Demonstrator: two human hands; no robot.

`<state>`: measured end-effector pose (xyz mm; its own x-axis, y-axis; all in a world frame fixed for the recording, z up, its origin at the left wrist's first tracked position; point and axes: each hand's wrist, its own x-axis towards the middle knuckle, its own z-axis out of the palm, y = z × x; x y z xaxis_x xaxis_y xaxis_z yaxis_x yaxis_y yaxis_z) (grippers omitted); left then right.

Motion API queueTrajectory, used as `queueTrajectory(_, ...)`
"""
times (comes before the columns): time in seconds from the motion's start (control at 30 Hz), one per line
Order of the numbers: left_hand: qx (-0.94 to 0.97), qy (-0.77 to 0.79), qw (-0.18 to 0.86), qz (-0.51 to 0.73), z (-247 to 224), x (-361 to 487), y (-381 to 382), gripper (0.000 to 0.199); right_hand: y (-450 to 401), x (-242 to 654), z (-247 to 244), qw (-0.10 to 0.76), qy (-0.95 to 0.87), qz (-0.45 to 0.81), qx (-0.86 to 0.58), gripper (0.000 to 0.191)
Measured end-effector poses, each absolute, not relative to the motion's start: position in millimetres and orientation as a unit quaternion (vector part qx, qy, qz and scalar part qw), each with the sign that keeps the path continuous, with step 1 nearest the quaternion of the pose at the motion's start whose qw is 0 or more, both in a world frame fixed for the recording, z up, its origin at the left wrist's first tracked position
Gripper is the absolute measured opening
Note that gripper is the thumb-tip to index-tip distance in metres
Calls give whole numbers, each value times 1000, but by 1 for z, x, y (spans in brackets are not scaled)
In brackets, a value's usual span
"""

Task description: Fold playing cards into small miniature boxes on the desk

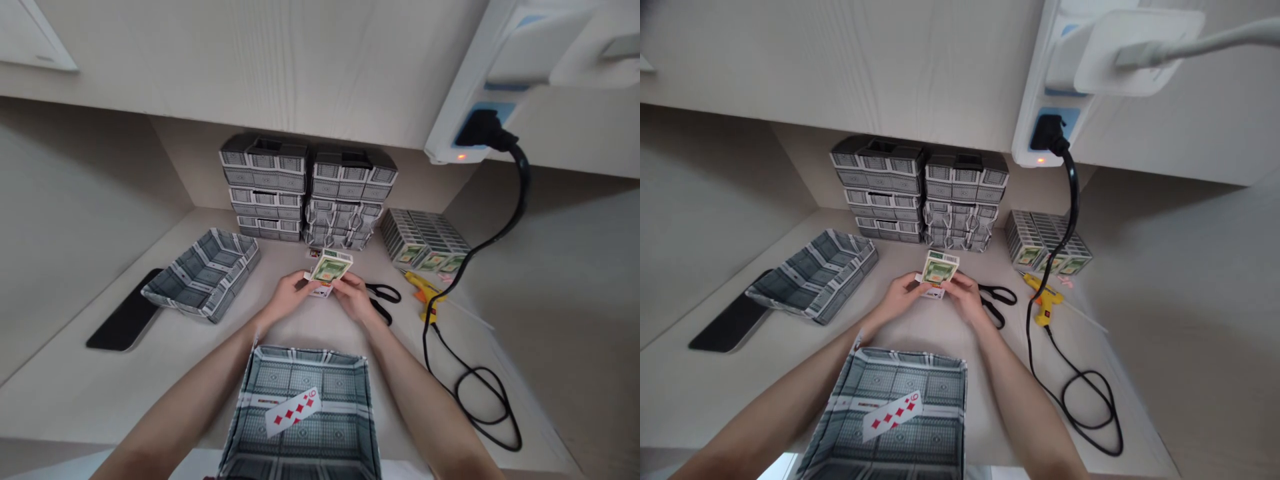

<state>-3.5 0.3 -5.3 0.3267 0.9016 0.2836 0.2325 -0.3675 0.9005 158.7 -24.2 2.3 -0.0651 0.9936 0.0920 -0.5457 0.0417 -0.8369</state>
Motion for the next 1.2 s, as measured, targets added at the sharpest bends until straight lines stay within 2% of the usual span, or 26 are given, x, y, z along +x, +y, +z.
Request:
queueTrajectory(0.2, 715, 400, 377, 432, -4, -3, 0, 31, -23, 161, -1, 623, -357, 645, -261, 20)
queueTrajectory(0.47, 756, 416, 341, 372, -1, -5, -3, 34, -14, 172, -8, 683, -300, 614, -257, 18)
queueTrajectory(0.6, 744, 382, 374, 400, 3, -3, -6, 41, -13, 173, -7, 662, -316, 636, -241, 24)
queueTrajectory(0.7, 749, 394, 368, 386, 1, -3, -5, 33, -13, 173, -8, 641, -328, 648, -249, 27)
queueTrajectory(0.9, 776, 408, 334, 347, 1, -5, -6, 31, -10, 178, -10, 676, -293, 626, -257, 27)
queueTrajectory(1.07, 771, 362, 358, 383, 7, -3, -9, 45, -13, 174, -8, 626, -323, 662, -254, 32)
queueTrajectory(1.2, 772, 402, 326, 369, 3, -4, -6, 29, -13, 172, -6, 636, -312, 654, -265, 31)
